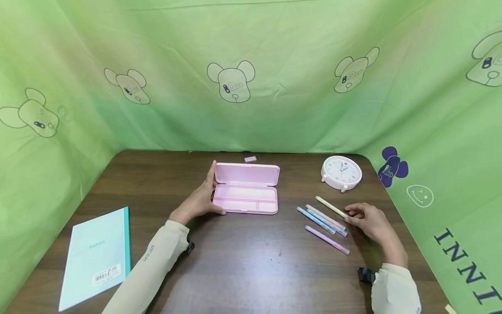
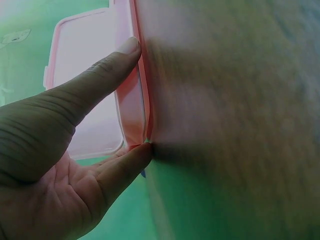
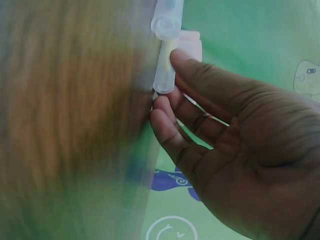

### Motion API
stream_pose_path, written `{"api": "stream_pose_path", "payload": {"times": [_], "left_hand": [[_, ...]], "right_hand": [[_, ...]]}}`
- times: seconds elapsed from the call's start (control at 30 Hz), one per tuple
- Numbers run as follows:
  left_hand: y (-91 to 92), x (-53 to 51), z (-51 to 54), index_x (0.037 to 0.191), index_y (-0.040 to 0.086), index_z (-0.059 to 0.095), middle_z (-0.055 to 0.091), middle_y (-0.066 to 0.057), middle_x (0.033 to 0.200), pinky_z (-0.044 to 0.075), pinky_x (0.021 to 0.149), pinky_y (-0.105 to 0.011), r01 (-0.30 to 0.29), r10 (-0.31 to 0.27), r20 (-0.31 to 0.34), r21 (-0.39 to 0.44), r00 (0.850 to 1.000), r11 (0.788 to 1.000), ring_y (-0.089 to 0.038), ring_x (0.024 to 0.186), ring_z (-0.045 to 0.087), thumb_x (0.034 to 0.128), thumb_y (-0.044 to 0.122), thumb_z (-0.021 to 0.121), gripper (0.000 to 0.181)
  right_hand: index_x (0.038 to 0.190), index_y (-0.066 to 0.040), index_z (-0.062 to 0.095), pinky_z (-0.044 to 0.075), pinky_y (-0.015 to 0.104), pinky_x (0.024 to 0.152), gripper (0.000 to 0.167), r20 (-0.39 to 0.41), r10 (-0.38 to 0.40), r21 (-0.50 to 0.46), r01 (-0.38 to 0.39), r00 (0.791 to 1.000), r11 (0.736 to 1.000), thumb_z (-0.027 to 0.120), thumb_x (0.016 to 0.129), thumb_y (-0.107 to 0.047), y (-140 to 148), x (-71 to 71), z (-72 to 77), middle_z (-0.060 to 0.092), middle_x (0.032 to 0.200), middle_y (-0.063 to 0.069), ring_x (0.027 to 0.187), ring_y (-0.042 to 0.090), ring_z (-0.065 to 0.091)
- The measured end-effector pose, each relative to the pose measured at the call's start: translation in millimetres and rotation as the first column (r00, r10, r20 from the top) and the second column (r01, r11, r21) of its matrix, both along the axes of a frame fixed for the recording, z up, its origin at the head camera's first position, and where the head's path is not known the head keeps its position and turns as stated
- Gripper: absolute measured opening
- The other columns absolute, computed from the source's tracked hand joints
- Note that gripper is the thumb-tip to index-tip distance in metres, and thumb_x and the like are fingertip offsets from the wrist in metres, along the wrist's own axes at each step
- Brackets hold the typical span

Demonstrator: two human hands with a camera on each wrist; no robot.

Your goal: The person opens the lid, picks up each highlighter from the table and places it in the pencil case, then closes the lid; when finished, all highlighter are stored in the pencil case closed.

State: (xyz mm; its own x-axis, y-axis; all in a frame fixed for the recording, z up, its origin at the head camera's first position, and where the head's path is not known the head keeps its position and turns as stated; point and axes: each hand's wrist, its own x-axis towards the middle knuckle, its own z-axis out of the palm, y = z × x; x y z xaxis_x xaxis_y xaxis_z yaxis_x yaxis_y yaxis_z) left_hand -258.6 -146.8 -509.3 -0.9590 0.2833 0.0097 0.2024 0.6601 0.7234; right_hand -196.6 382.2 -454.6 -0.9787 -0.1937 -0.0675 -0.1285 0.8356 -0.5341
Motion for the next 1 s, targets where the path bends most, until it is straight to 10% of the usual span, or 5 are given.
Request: {"api": "stream_pose_path", "payload": {"times": [0.3, 0.83, 1.0], "left_hand": [[-6.9, -14.6, -21.9, 0.162, 0.056, -0.031, 0.011, -0.012, 0.181, 0.043, 0.114, -0.067, -0.005, 0.005, 0.014, -0.022, 1.0, 1.0, -0.049, 0.15, 0.043, 0.0573, 0.033, 0.112, 0.178], [2.6, 13.9, 16.0, 0.17, 0.036, -0.024, 0.022, -0.027, 0.176, 0.046, 0.109, -0.068, 0.018, -0.019, -0.024, -0.03, 1.0, 0.999, -0.057, 0.142, 0.049, 0.0659, 0.026, 0.109, 0.169], [3.2, 6.6, 8.8, 0.17, 0.039, -0.023, 0.018, -0.023, 0.178, 0.044, 0.112, -0.069, 0.0, 0.0, -0.009, -0.012, 1.0, 1.0, -0.056, 0.145, 0.046, 0.0632, 0.027, 0.11, 0.171]], "right_hand": [[0.108, 0.009, 0.076, 0.052, 0.027, 0.069, 0.016, -0.047, -0.001, 0.026, 0.003, 0.999, 1.0, 0.079, 0.096, -0.001, -8.1, -4.2, -3.3, 0.075, 0.091, 0.009, 0.081, 0.013, 0.064], [0.107, 0.002, 0.08, 0.047, 0.015, 0.069, 0.013, -0.299, 0.008, -0.144, -0.053, 0.954, 0.988, 0.08, 0.094, 0.004, -73.1, -16.4, -1.3, 0.076, 0.096, 0.014, 0.079, -0.007, 0.056], [0.105, 0.003, 0.081, 0.051, 0.017, 0.071, 0.015, -0.32, 0.081, -0.195, -0.149, 0.944, 0.969, 0.079, 0.092, 0.009, -111.4, -29.7, 2.4, 0.072, 0.092, 0.01, 0.081, 0.001, 0.058]]}}
